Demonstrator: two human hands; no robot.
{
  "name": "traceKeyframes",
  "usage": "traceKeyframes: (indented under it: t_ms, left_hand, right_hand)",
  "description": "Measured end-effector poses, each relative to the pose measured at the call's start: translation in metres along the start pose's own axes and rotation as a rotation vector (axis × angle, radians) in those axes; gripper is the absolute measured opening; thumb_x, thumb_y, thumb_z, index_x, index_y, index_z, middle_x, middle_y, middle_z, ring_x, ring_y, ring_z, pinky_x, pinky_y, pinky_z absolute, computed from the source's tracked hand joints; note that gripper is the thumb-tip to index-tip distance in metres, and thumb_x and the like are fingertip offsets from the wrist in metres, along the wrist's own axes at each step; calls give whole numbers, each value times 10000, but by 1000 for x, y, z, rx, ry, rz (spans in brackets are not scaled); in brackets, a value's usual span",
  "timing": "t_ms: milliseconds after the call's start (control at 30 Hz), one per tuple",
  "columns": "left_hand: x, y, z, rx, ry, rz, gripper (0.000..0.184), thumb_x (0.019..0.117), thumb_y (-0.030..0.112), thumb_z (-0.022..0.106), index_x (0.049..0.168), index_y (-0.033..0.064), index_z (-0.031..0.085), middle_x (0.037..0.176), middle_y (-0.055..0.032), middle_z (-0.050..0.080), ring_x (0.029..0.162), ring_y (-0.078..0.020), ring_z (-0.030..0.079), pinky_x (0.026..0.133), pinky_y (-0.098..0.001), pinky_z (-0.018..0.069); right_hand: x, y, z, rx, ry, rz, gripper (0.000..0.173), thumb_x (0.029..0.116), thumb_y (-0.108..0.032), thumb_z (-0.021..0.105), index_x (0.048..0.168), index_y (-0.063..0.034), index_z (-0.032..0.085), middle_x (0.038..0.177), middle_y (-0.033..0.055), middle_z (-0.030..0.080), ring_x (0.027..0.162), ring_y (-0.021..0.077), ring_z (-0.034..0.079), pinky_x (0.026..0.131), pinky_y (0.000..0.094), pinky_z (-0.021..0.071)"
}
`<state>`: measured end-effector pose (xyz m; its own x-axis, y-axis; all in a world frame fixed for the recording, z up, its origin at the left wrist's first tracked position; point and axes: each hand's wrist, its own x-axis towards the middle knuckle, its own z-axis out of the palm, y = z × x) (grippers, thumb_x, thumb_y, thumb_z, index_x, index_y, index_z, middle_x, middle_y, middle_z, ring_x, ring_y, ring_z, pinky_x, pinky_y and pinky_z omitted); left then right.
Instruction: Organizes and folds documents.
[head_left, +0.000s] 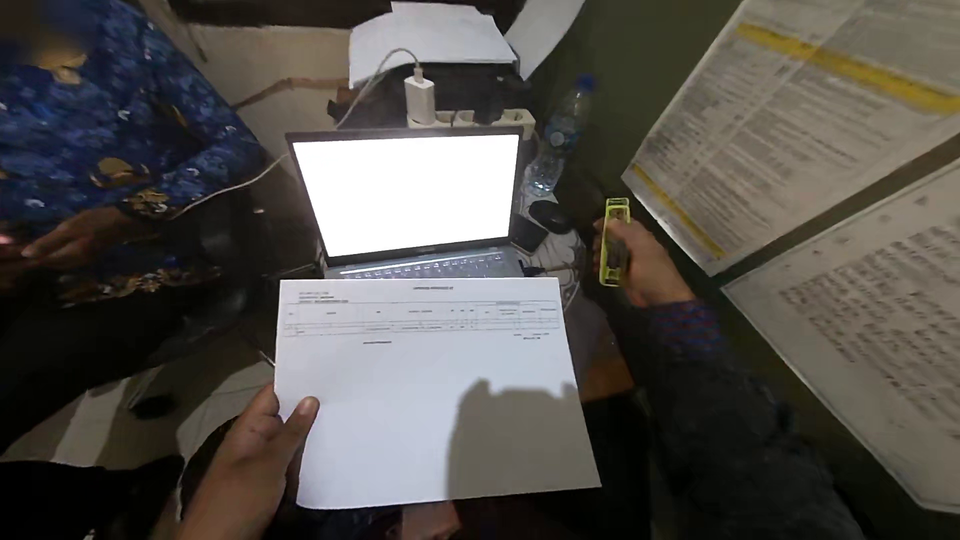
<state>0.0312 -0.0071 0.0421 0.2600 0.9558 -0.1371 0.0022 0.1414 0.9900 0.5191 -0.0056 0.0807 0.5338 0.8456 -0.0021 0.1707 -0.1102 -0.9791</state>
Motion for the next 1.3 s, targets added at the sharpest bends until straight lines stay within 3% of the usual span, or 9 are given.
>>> traceKeyframes:
  t_ms: [67, 100, 167, 267, 400, 567, 700, 1000, 1300]
  left_hand:
    - [1, 4, 14, 1, -64, -6, 299, 1058, 6, 455, 1351, 48, 489, 1081, -35, 743, 898, -124, 749, 778, -298, 647]
    - [1, 5, 21, 8, -89, -20, 308, 1059, 7, 454, 1363, 46, 482, 1089, -40, 740, 904, -128, 749, 782, -301, 647]
    - [3, 7, 34, 34, -116, -40, 298, 1057, 7, 456, 1352, 49, 480, 1070, -26, 740, 888, -112, 747, 764, -287, 645]
    - [4, 3, 46, 40, -154, -35, 317, 1049, -6, 462, 1362, 42, 484, 1086, -32, 741, 905, -113, 746, 779, -290, 645]
    - [2, -1, 53, 75, -158, -77, 288, 1050, 5, 469, 1331, 50, 510, 1046, -48, 745, 842, -125, 748, 717, -290, 645]
    - [-3, -5, 58, 129, -138, -83, 277, 1052, 42, 487, 1328, 45, 519, 1044, -85, 740, 835, -167, 750, 711, -320, 648]
    - [-8, -5, 64, 122, -133, -89, 260, 1049, 30, 491, 1306, 42, 526, 1027, -88, 743, 821, -169, 751, 694, -317, 648]
    - [-12, -12, 72, 114, -96, -95, 252, 1049, 35, 497, 1299, 32, 529, 1029, -94, 744, 829, -171, 754, 701, -312, 648]
    - [-12, -18, 79, 92, -55, -115, 240, 1049, 37, 502, 1287, 21, 530, 1024, -102, 745, 836, -182, 757, 707, -325, 652]
  right_hand:
    - [-29, 2, -15, 195, -73, 23, 429, 1088, -406, 310, 1326, -167, 575, 930, 10, 681, 721, 106, 661, 629, 304, 590]
    - [-40, 2, -22, 186, -80, 39, 423, 1101, -410, 319, 1381, -176, 533, 1000, 22, 687, 796, 123, 683, 693, 331, 605]
    - [-58, 0, -31, 47, -24, 45, 431, 1088, -410, 438, 1449, -175, 461, 1132, 57, 668, 941, 163, 689, 820, 397, 602]
    - [-64, 3, -39, -275, 86, 19, 433, 1072, -363, 522, 1400, -90, 452, 1076, 136, 655, 816, 228, 694, 725, 452, 614]
    - [-57, 7, -40, -565, 124, 23, 518, 994, -358, 660, 1353, -28, 483, 1018, 215, 662, 816, 350, 683, 725, 583, 575]
    - [-39, 16, -20, -684, 75, 12, 697, 917, -247, 717, 1529, -173, 393, 979, 229, 703, 763, 388, 701, 666, 616, 576]
    - [-27, 25, -8, -816, 22, 19, 503, 911, -277, 708, 1384, -179, 564, 973, 196, 713, 849, 395, 706, 724, 653, 558]
    - [-22, 32, 1, -791, -31, 57, 360, 979, -387, 623, 1223, -126, 668, 977, 168, 719, 899, 360, 708, 768, 634, 555]
    - [-25, 22, 0, -936, 60, -68, 616, 998, -647, 453, 1241, -125, 671, 969, 186, 726, 918, 406, 710, 760, 670, 542]
